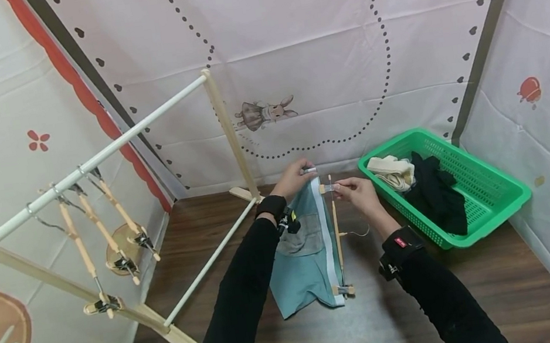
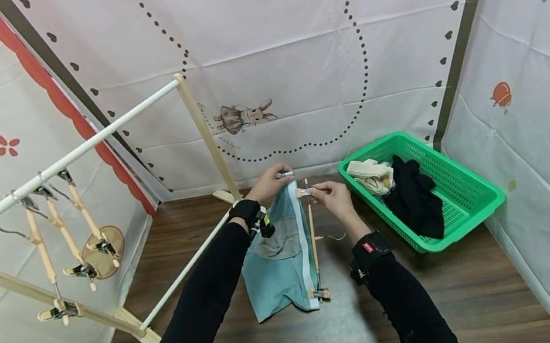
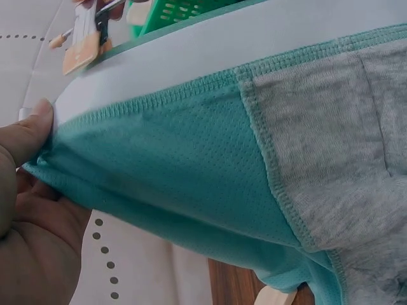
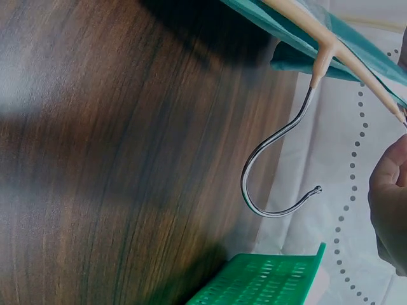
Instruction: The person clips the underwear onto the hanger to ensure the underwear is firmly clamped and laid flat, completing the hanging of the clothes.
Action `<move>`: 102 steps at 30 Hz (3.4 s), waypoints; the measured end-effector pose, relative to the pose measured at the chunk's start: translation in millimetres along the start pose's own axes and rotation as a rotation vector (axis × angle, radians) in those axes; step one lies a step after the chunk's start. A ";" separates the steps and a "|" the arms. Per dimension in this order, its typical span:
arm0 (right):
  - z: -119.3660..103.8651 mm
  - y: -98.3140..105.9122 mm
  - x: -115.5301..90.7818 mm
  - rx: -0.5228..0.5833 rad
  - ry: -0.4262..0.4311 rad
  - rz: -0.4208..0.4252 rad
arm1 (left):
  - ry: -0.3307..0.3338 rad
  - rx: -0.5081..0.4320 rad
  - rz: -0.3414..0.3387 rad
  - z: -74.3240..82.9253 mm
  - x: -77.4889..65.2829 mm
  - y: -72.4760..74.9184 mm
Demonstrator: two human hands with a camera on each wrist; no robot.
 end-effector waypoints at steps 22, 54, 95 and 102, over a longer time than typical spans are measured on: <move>2.0 -5.1 -1.9 -0.060 -0.066 -0.039 | 0.038 0.018 0.055 16.3 -2.1 -4.6; 59.9 32.8 -58.2 -0.086 -0.288 -0.010 | 0.390 -0.049 0.211 -60.9 -218.1 -1.9; 95.1 1.1 -146.8 0.143 -0.373 0.051 | 0.817 0.002 1.043 -87.0 -434.7 92.9; 91.7 2.2 -146.7 0.066 -0.310 0.073 | 0.812 0.014 1.018 -94.6 -433.0 94.4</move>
Point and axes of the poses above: each hand's wrist, its own x-axis towards the middle knuckle, its own y-axis out of the back of the hand, z = x × y, the point moved 1 cm from there along x, towards the middle knuckle, and after that the axes turned 15 degrees about x, right-handed, at the moved point
